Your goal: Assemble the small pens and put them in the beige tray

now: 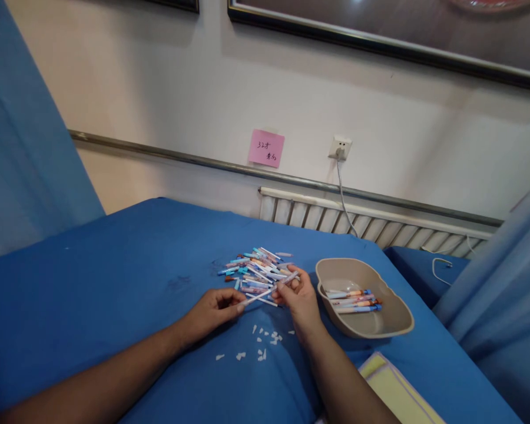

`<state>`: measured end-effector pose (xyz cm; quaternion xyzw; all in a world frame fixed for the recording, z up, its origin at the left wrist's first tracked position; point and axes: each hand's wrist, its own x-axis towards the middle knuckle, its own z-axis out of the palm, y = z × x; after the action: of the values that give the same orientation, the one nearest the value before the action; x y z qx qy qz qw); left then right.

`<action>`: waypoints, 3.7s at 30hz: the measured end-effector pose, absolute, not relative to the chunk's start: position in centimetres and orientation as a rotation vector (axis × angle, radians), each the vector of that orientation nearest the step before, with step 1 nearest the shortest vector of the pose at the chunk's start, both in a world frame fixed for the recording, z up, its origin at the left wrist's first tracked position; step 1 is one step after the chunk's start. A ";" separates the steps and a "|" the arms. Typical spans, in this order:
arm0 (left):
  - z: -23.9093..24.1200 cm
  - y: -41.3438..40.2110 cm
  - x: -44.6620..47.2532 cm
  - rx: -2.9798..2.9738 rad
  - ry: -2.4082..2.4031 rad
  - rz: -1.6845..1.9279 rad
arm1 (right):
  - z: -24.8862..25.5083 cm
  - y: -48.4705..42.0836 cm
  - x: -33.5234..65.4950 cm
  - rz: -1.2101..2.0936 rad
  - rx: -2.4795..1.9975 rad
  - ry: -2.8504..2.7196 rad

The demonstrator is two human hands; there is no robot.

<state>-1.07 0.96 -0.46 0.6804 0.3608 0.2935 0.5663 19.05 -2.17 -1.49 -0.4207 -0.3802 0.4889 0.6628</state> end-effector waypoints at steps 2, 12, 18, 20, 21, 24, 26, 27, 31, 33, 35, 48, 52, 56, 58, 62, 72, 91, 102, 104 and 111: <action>-0.5 1.0 -1.1 1.600 0.854 0.686 | -1.6 -2.1 19.0 1.107 -0.955 -0.860; -0.9 1.1 -1.1 1.561 0.859 0.691 | -1.7 -2.2 18.5 1.111 -0.941 -0.963; -0.8 1.1 -1.2 1.563 0.873 0.715 | -1.8 -2.7 18.0 1.125 -1.005 -1.149; -0.8 1.1 -1.2 1.553 0.885 0.720 | -1.9 -2.8 18.1 1.112 -1.047 -1.220; -0.8 1.2 -1.2 1.550 0.888 0.725 | -2.0 -2.9 18.1 1.087 -1.076 -1.255; -0.8 1.3 -1.2 1.562 0.892 0.734 | -2.0 -3.1 18.5 0.981 -1.190 -1.389; -0.8 1.3 -1.3 1.575 0.899 0.722 | -1.9 -3.1 18.7 0.915 -1.259 -1.471; -0.7 1.4 -1.3 1.582 0.902 0.709 | -1.9 -3.1 18.8 0.890 -1.285 -1.506; -0.7 1.4 -1.4 1.605 0.890 0.660 | -1.9 -3.2 18.9 0.813 -1.329 -1.582; -0.8 1.4 -1.4 1.621 0.889 0.645 | -1.9 -3.2 18.9 0.794 -1.333 -1.608; -0.9 1.5 -1.5 1.628 0.894 0.641 | -1.9 -3.2 18.9 0.789 -1.337 -1.636; -1.1 1.7 -1.5 1.624 0.898 0.643 | -1.7 -3.3 19.4 0.521 -1.389 -1.948; -1.1 1.7 -1.5 1.640 0.886 0.658 | -1.5 -3.4 19.4 0.502 -1.407 -2.029; -1.3 1.8 -1.5 1.639 0.893 0.675 | -1.6 -3.6 19.1 0.606 -1.399 -1.899; -1.3 1.9 -1.5 1.635 0.903 0.682 | -1.6 -3.6 19.0 0.581 -1.383 -1.858; -1.2 1.8 -1.5 1.639 0.899 0.692 | -1.5 -3.5 19.0 0.561 -1.371 -1.870; -1.2 1.9 -1.4 1.576 0.931 0.673 | -1.6 -3.6 19.1 0.547 -1.340 -1.864; -0.9 2.4 -1.6 1.592 0.929 0.629 | -1.0 -3.1 18.9 0.377 -1.410 -1.966; -0.2 2.3 -1.3 1.626 0.985 0.623 | -1.2 -2.9 18.8 0.368 -1.399 -1.921; -0.2 2.3 -1.4 1.634 0.984 0.628 | -1.3 -2.7 18.9 0.404 -1.421 -1.944; -0.2 2.4 -1.3 1.641 0.989 0.627 | -1.3 -2.9 18.7 0.524 -1.385 -1.846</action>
<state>-1.33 2.37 -0.18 0.6884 0.4150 0.2630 0.5336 18.69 -2.89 -1.28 -0.5418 -0.7223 0.2051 0.3777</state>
